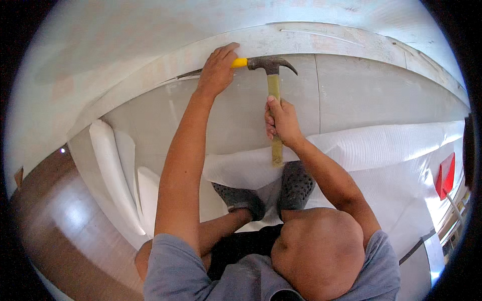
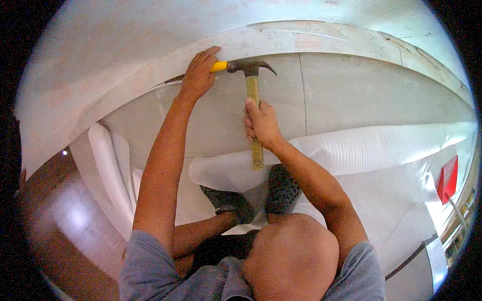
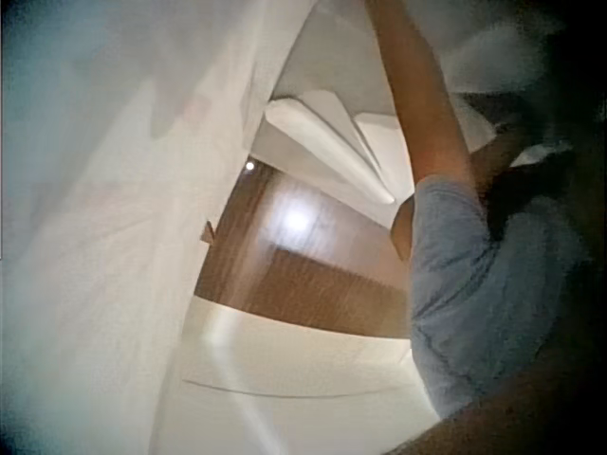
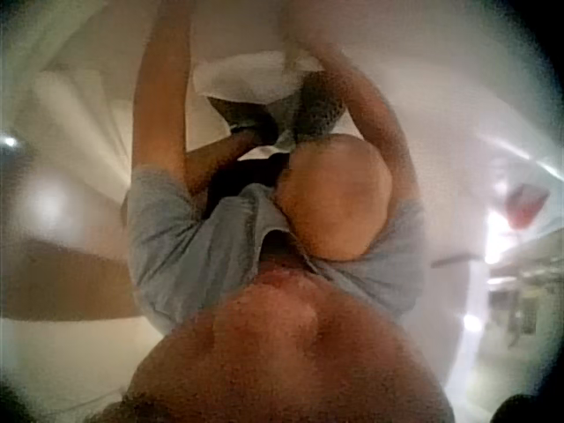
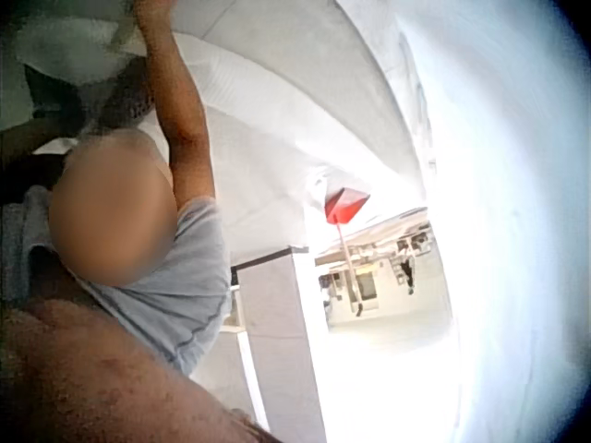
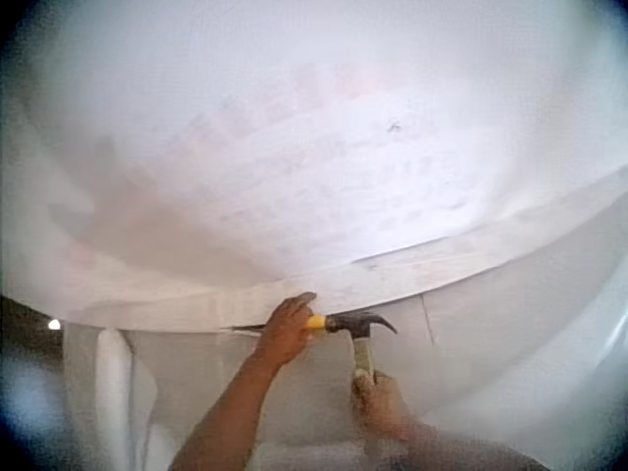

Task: The person uses a hammer and a yellow-handled scraper to tap along the seam where the wall meets the floor, moving along the perimeter while squatting.

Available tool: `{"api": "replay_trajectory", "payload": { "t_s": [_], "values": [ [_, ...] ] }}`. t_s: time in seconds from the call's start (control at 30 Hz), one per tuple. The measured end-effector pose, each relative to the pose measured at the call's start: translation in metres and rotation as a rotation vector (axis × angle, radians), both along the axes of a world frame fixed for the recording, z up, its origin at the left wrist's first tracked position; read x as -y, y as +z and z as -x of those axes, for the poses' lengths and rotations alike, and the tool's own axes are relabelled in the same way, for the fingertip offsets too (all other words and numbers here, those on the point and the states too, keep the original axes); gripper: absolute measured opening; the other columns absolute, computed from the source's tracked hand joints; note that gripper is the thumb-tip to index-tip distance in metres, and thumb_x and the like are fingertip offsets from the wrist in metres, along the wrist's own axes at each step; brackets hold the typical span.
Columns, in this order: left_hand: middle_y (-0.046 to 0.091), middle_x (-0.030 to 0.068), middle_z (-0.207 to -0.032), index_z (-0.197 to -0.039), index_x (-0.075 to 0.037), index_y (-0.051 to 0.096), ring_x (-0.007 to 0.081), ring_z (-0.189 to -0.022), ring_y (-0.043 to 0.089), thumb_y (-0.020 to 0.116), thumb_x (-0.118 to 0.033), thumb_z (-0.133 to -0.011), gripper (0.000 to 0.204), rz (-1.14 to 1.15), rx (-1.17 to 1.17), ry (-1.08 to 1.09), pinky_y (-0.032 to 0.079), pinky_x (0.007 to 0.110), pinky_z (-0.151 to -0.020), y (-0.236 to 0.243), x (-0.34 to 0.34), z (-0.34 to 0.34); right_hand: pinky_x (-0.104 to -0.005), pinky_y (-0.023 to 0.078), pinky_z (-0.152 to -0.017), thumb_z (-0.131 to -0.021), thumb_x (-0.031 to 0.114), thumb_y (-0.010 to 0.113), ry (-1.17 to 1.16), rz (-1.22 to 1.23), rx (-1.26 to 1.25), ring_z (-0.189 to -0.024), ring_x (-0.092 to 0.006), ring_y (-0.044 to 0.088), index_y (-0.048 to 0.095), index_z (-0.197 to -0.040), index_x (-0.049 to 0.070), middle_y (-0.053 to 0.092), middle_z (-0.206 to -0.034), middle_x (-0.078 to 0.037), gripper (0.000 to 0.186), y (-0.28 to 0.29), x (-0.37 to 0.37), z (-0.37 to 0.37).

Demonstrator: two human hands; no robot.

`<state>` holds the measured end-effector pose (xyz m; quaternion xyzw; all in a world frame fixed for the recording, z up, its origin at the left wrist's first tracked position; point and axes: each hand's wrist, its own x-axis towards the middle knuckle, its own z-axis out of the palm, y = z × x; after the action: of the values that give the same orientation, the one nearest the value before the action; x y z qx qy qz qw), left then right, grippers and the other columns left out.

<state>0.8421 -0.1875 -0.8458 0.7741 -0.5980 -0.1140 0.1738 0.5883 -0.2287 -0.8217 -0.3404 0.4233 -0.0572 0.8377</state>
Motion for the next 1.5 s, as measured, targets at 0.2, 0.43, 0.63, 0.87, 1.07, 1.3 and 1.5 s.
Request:
{"api": "replay_trajectory", "payload": {
  "t_s": [0.2,0.43,0.63,0.87,1.07,1.3,1.5],
  "values": [
    [0.052,0.0083,-0.153,-0.123,-0.003,0.06,0.032,-0.138,0.05,0.065,0.011,-0.077,0.048,-0.044,0.053,-0.023,0.039,0.043,-0.12,-0.002,0.001,-0.001,-0.0329,0.042,-0.038,-0.109,0.043,0.052,-0.001,0.009,0.01,-0.042,-0.0124,0.042,0.047,-0.092,0.007,0.044,-0.062,-0.001,0.039,-0.003,0.004,-0.001],
    [0.052,0.0086,-0.152,-0.126,-0.004,0.06,0.0334,-0.138,0.049,0.062,0.012,-0.079,0.05,-0.026,-0.022,0.001,0.039,0.043,-0.119,0.004,-0.004,-0.004,-0.0338,0.041,-0.038,-0.107,0.041,0.053,-0.061,-0.033,-0.003,-0.041,-0.0134,0.042,0.047,-0.092,0.006,0.044,-0.06,-0.001,0.039,0.007,0.0,-0.005],
    [0.052,0.009,-0.152,-0.123,-0.003,0.061,0.0347,-0.137,0.05,0.061,0.011,-0.078,0.048,-0.006,-0.039,0.001,0.039,0.044,-0.118,0.002,-0.006,-0.003,-0.0339,0.041,-0.038,-0.108,0.04,0.052,-0.023,0.025,0.008,-0.04,-0.0137,0.042,0.047,-0.094,0.006,0.044,-0.06,-0.001,0.038,0.004,-0.003,-0.007],
    [0.052,0.0069,-0.154,-0.117,-0.003,0.06,0.0344,-0.136,0.05,0.062,0.013,-0.073,0.047,-0.008,-0.035,-0.01,0.041,0.044,-0.117,-0.005,-0.009,-0.007,-0.0343,0.043,-0.038,-0.108,0.041,0.052,-0.253,-0.048,0.035,-0.04,-0.0137,0.043,0.046,-0.094,0.007,0.043,-0.06,-0.001,0.038,0.015,-0.009,-0.014],
    [0.052,0.0072,-0.153,-0.119,-0.003,0.059,0.0346,-0.136,0.051,0.061,0.014,-0.075,0.046,-0.024,0.004,0.023,0.041,0.044,-0.118,-0.007,-0.009,-0.009,-0.0345,0.042,-0.037,-0.109,0.042,0.052,-0.139,-0.087,0.047,-0.041,-0.0145,0.044,0.047,-0.092,0.008,0.045,-0.06,-0.001,0.038,0.011,-0.008,-0.012],
    [0.052,0.0085,-0.153,-0.12,-0.004,0.062,0.0342,-0.139,0.049,0.066,0.01,-0.077,0.045,-0.041,-0.049,0.064,0.039,0.045,-0.119,0.002,-0.014,-0.011,-0.0346,0.042,-0.038,-0.109,0.042,0.052,0.04,-0.029,0.046,-0.041,-0.0148,0.046,0.047,-0.089,0.008,0.048,-0.061,-0.002,0.04,0.001,-0.014,-0.014],
    [0.058,0.0117,-0.143,-0.116,-0.003,0.064,0.0343,-0.131,0.054,0.071,0.005,-0.077,0.041,-0.004,0.065,0.163,0.044,0.045,-0.113,0.0,-0.028,-0.01,-0.0348,0.043,-0.039,-0.109,0.043,0.051,0.183,-0.042,0.036,-0.043,-0.0147,0.046,0.047,-0.09,0.008,0.048,-0.062,-0.002,0.04,0.004,-0.013,-0.018]
  ]
}}
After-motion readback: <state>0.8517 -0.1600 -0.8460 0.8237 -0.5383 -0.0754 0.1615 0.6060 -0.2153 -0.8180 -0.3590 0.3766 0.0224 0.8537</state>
